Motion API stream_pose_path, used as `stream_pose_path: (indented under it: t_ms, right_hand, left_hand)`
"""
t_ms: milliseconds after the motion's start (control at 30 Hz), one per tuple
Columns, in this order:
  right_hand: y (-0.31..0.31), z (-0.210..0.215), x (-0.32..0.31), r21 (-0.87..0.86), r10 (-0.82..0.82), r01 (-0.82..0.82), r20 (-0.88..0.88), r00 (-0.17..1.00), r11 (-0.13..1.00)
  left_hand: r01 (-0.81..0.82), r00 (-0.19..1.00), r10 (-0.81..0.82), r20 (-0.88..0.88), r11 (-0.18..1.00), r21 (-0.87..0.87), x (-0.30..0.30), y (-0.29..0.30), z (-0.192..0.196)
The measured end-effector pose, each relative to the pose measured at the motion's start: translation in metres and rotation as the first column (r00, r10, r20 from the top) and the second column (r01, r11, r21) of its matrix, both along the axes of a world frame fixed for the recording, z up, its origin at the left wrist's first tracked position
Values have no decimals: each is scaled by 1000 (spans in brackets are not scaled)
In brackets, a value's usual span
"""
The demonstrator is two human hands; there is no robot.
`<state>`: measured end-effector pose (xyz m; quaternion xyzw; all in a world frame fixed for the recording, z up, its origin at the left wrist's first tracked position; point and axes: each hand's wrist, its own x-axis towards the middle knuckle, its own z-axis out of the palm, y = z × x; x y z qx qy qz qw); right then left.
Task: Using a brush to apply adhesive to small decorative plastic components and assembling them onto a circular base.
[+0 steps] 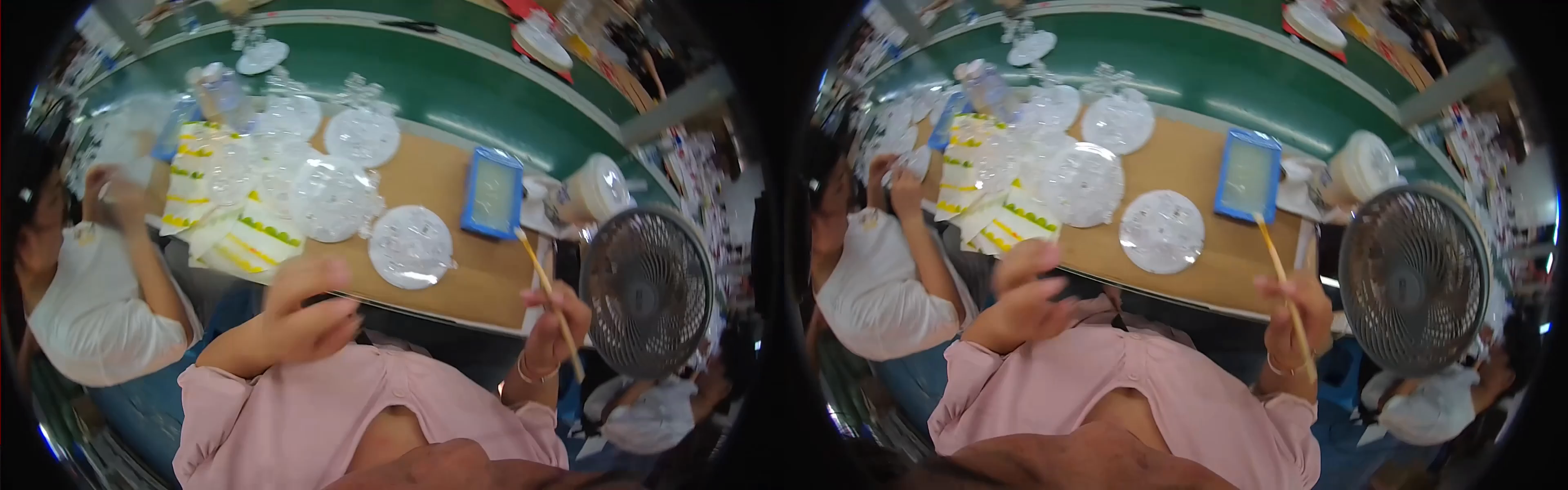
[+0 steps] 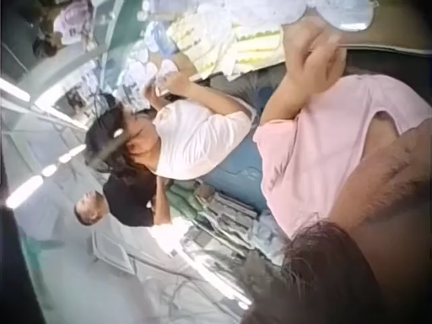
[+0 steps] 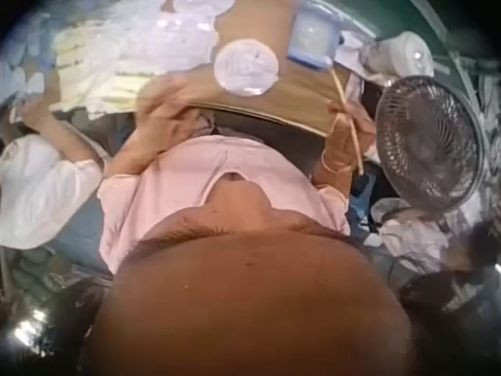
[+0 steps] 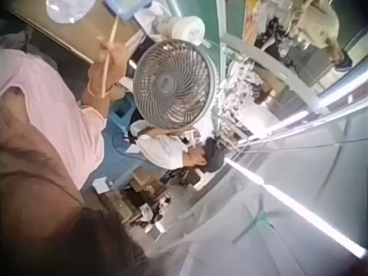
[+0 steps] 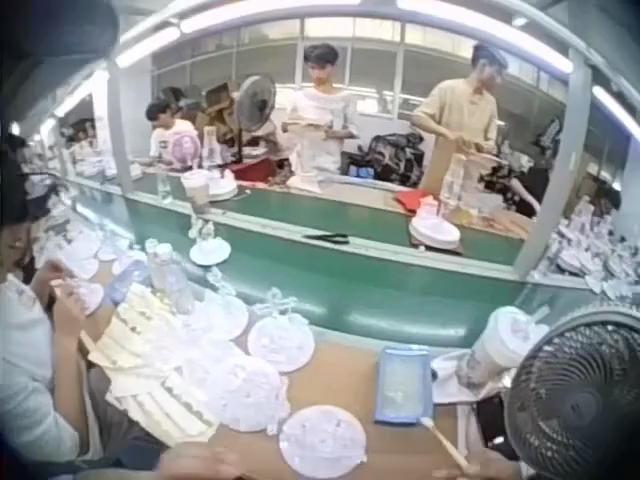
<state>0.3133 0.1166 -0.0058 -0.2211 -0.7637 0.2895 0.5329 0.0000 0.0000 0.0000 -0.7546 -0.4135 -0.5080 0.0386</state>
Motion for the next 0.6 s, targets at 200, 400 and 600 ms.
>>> stream_pose_path:
  t_ms: [200, 400, 600]
  right_hand:
    - [34, -6, 8, -20, -265, 265, -14, 964, 964]
    - [48, -25, 7, -11, -351, 351, 1, 936, 936]
    - [60, -44, -10, -19, -411, 413, -159, 898, 910]
  left_hand:
    - [-124, 964, 59, -258, 963, -241, 55, 64, -23]
    - [-162, 918, 68, -390, 963, -215, 63, 74, -32]
    - [-86, 950, 19, -311, 975, -204, 73, 77, -12]
